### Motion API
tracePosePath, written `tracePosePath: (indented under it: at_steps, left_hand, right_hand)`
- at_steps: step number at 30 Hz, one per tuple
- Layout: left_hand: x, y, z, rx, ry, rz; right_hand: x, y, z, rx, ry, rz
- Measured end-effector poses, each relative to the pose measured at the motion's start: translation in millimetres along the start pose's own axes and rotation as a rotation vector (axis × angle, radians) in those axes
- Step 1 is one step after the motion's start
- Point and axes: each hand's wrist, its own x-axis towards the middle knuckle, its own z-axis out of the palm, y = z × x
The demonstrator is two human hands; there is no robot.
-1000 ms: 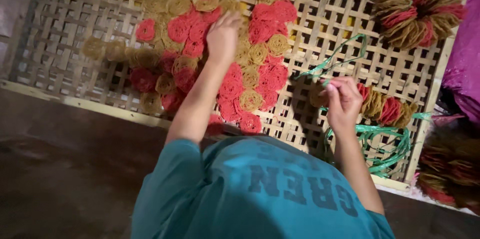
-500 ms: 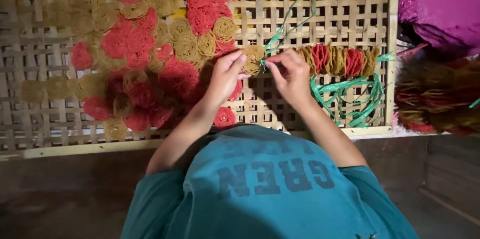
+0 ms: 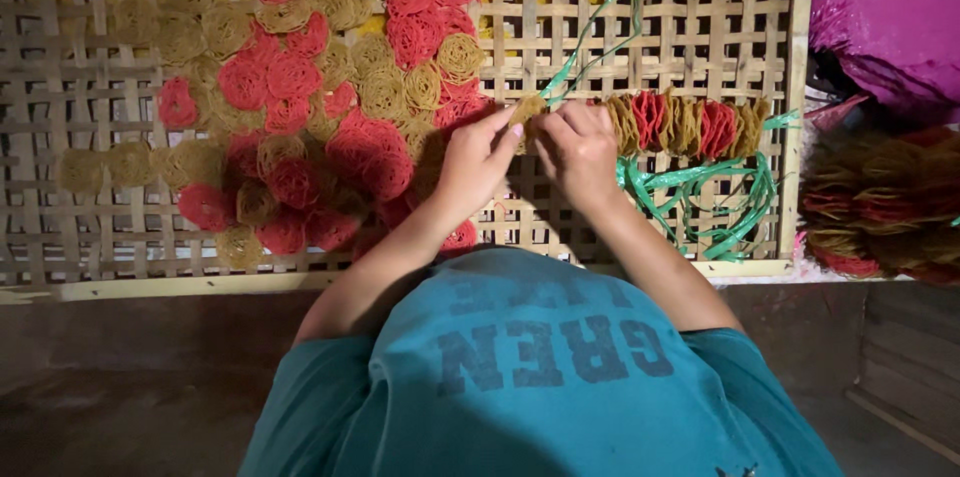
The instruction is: The person repeatedly picks up small red and brown paper rosettes from a wooden lattice tray and threads them onto a green string. They continue adding rosettes one by one to form a decorative garland.
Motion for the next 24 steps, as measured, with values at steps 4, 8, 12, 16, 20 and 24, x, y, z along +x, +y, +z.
tracePosePath:
  at_steps: [4,8,12,16,20,24]
  left_hand:
    - [-0.8,9.9,-4.9,0.002,-0.050,-0.021]
    - [3.2,2.9,-8.8,0.029,-0.147,-0.127]
    - [9.1,-12.8,0.0,-0.196,-0.101,0.009]
    - [18.3,-29.2,8.2,-0.222,-0.149,-0.001]
    - [29.7,-42.5,12.8,-0.458,-0.281,-0.099]
    - [30.1,-45.7,18.5,-0.494,-0.311,-0.112]
  right_hand:
    - [-6.2,3.6,7.0,0.013,0.025,0.027]
    - [-12.4,9.8,13.3,0.074,0.062,0.123]
    - [-10.6,14.6,10.8,0.202,0.050,0.259]
    - [-3.4,15.0,-3.3,0.324,0.027,0.169]
    - [-0.8,17.2,-15.9,0.338,-0.050,0.093]
    - [-4.3,24.7,-19.4,0.323,-0.090,0.095]
